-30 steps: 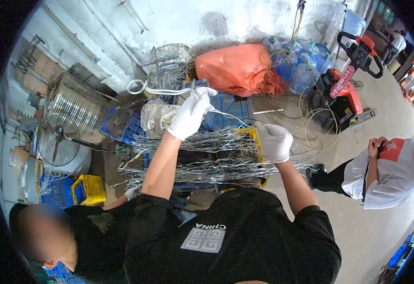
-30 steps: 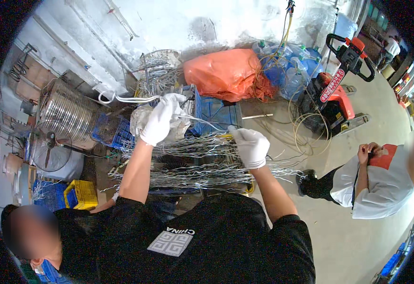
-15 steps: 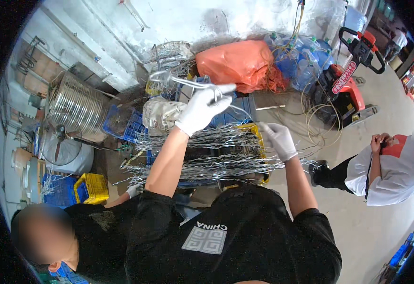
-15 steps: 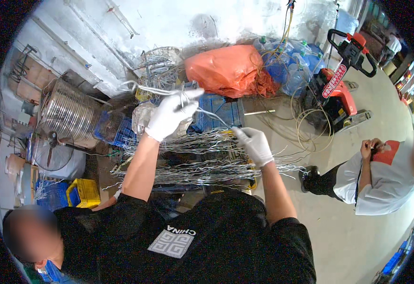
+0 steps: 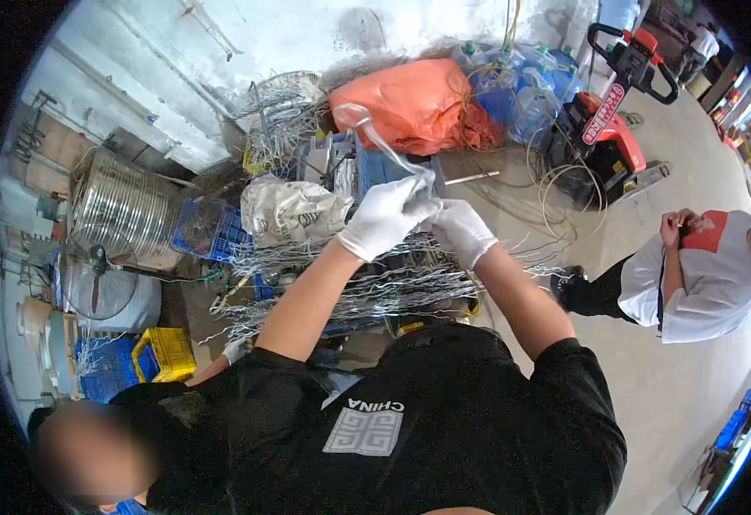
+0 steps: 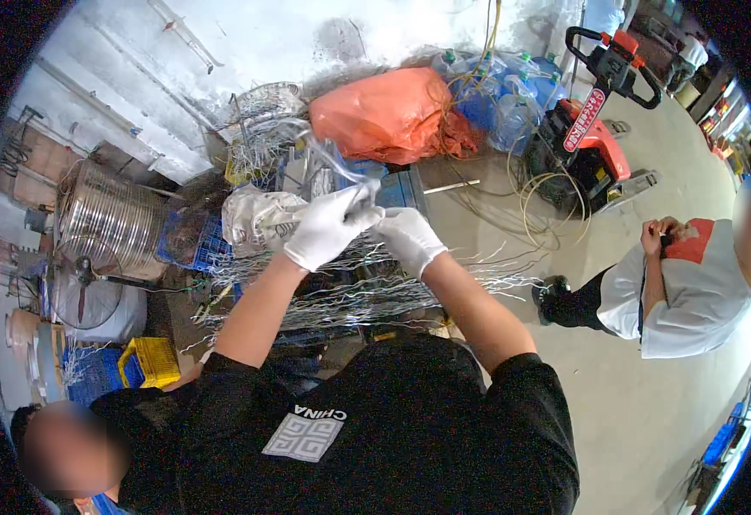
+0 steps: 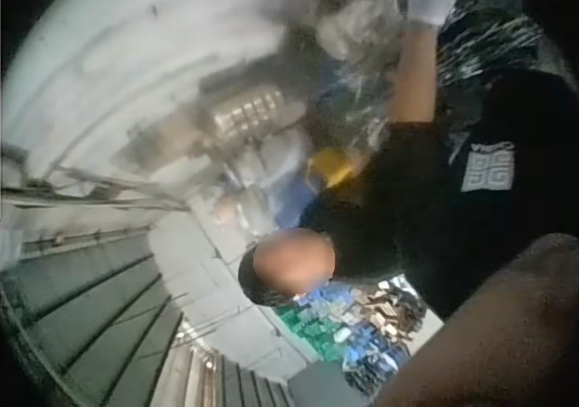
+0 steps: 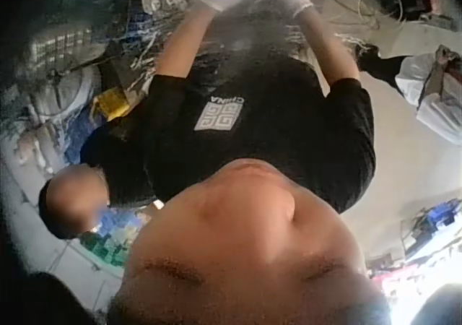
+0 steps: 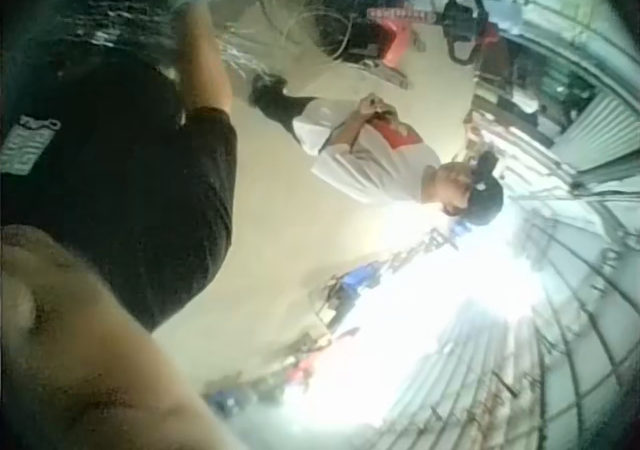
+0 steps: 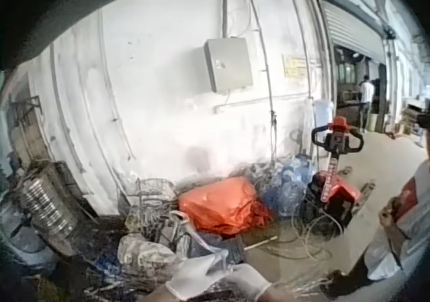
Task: The recorder is inspecting and organizing bent metal wire components on a factory floor.
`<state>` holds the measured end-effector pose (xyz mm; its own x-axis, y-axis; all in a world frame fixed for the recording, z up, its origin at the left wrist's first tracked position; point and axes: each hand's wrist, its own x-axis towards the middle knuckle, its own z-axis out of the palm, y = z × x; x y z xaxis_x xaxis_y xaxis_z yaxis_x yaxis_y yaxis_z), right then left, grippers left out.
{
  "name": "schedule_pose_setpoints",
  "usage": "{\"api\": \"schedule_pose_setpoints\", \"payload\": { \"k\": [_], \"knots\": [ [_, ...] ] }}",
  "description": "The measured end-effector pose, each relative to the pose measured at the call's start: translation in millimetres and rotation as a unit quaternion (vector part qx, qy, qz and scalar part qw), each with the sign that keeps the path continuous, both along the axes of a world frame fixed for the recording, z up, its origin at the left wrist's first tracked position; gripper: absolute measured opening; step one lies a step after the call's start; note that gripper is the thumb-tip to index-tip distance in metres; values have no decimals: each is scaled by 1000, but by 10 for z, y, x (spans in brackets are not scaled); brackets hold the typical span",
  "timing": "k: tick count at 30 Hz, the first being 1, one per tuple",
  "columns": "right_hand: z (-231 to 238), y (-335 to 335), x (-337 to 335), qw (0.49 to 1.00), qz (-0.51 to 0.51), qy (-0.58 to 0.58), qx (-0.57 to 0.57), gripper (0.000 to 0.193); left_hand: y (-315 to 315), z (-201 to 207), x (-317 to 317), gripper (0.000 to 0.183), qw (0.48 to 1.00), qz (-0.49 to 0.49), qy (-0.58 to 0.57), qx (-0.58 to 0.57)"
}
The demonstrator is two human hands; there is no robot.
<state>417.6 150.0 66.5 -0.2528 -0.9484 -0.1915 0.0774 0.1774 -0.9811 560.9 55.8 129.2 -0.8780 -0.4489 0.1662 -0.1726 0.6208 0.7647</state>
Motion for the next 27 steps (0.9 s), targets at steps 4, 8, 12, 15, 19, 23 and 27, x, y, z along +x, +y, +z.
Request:
{"api": "schedule_pose_setpoints", "payload": {
  "k": [4, 8, 12, 15, 19, 23, 27],
  "knots": [
    [-98, -73, -174, 975, -169, 131, -68, 40, -57, -205, -2, 13, 996, 61, 2, -71],
    [197, -72, -308, 943, -171, 273, -89, 46, -160, -292, -25, 20, 978, 53, 172, 103],
    [568, -172, -588, 952, -190, 221, -98, 41, -451, -4, -204, 25, 977, 69, 190, -63],
    [837, -101, -804, 901, -250, 337, -108, 39, -636, 208, -202, 30, 968, 65, 173, -170],
    [994, 127, -1037, 863, -288, 392, -141, 40, -826, 307, 70, 40, 939, 50, 40, -337],
    [712, 286, -1123, 859, -254, 436, -88, 42, -1349, 294, 515, 46, 837, 45, -41, -544],
    [563, 251, -1064, 852, -287, 431, -75, 44, -1452, 552, 719, 51, 745, 66, -66, -660]
  ]
}}
